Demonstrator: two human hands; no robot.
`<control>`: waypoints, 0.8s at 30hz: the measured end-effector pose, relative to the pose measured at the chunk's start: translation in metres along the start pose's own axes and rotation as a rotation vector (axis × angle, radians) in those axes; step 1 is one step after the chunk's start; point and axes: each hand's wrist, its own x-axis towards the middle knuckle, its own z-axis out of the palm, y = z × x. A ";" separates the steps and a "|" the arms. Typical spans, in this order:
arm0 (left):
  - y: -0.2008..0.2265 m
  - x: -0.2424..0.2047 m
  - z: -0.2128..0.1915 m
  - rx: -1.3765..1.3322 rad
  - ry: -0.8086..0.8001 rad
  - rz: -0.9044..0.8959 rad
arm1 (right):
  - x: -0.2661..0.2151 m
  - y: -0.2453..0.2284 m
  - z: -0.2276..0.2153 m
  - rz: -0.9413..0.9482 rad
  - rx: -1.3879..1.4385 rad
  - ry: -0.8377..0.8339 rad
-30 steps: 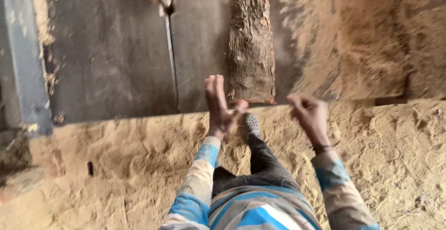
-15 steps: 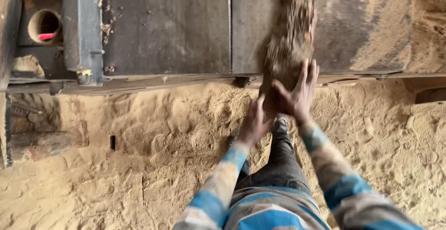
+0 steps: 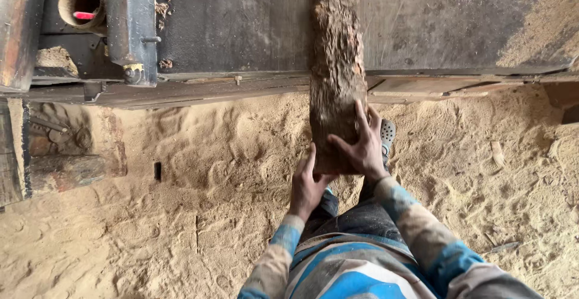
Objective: The person manipulates large logs and wood pieces by hand on a bandsaw table to cut them into smaller sections.
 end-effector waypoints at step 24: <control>-0.006 0.386 -0.004 0.215 0.486 0.146 | 0.193 0.060 -0.104 -0.004 -0.567 0.224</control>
